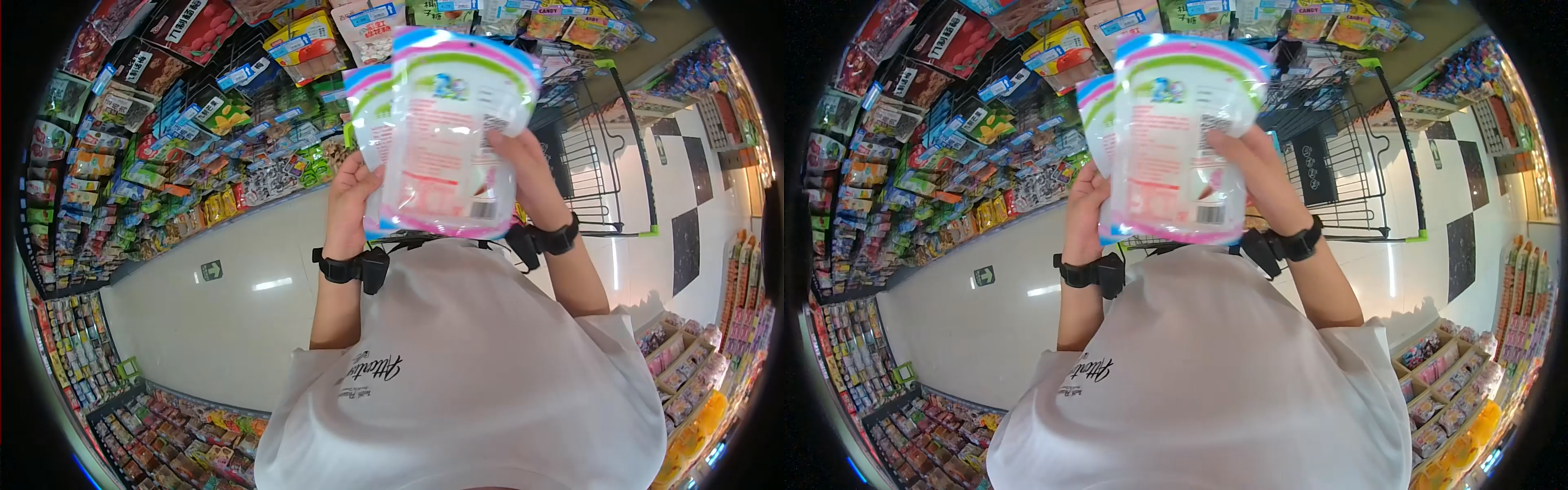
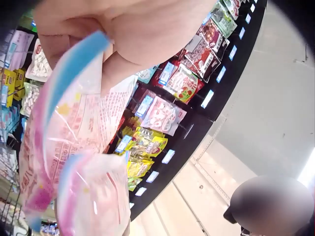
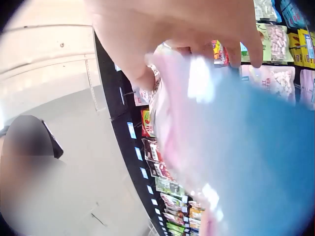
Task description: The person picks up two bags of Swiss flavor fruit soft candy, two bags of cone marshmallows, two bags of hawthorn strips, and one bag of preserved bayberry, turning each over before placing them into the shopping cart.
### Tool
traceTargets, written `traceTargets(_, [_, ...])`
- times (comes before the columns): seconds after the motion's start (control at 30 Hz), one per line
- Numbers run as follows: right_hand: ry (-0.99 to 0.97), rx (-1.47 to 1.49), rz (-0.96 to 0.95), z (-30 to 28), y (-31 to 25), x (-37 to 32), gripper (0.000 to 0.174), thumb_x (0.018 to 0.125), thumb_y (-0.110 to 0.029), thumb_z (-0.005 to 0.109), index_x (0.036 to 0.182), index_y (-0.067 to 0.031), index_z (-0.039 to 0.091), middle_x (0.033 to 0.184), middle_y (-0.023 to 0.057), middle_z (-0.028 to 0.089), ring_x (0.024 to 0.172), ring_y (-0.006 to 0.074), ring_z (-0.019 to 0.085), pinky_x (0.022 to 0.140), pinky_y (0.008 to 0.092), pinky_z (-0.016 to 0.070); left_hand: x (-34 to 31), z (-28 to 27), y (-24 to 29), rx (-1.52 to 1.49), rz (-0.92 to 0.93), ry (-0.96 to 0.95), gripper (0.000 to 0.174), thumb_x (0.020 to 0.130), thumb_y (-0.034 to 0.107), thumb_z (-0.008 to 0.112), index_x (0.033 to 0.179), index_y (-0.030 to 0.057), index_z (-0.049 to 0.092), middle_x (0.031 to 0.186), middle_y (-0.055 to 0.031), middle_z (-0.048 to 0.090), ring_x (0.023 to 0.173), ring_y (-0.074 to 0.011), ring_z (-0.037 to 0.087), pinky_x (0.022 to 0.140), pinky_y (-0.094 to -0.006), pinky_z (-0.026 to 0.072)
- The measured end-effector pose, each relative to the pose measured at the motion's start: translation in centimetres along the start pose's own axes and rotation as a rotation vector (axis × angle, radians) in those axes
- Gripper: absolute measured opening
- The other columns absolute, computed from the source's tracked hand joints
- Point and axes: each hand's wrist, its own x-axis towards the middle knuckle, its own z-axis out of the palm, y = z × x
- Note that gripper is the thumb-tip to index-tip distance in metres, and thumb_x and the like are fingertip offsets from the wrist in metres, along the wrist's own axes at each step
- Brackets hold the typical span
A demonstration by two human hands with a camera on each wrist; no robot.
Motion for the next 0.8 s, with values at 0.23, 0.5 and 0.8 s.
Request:
traceTargets(0.23, [0.040, 0.068, 0.139, -0.5, 3.4, 1.4, 0.035, 0.093, -0.016, 0.059, 0.123, -0.0017, 0.053, 0.116, 0.0061, 0.061, 0.101, 0.0121, 0.060, 0.084, 0.0270, 0.0499, 0.5, 0.1, -1.7, -0.179, -0.200, 0.028, 0.040, 0.092, 0.005, 0.054, 0.130, 0.0018, 0.044, 0.124, -0.0118, 0.057, 0.107, -0.0177, 0.059, 0.089, -0.0291, 0.0485])
traceTargets(0.5, [-0.005, -0.339, -0.154, 0.8, 2.5, 0.5, 0.052, 0.086, -0.007, 0.066, 0.132, -0.0015, 0.043, 0.123, 0.0072, 0.056, 0.109, 0.0141, 0.055, 0.089, 0.0303, 0.0477, -0.6, 1.5, -1.8, 0.343, 0.022, -0.163, 0.084, 0.079, 0.010, 0.074, 0.143, 0.0012, 0.021, 0.135, -0.0121, 0.043, 0.121, -0.0191, 0.046, 0.098, -0.0321, 0.0419])
traceTargets(0.8, [-0.087, -0.327, -0.455, 0.0, 2.8, -0.2, 0.105, 0.075, -0.004, 0.073, 0.150, -0.0082, -0.001, 0.151, 0.0186, 0.024, 0.135, 0.0288, 0.033, 0.107, 0.0396, 0.0328, -1.0, 0.3, -2.1, 0.856, 0.643, 0.060, 0.059, 0.074, 0.010, 0.077, 0.125, 0.0020, 0.047, 0.105, -0.0165, 0.067, 0.098, -0.0244, 0.065, 0.082, -0.0353, 0.0524])
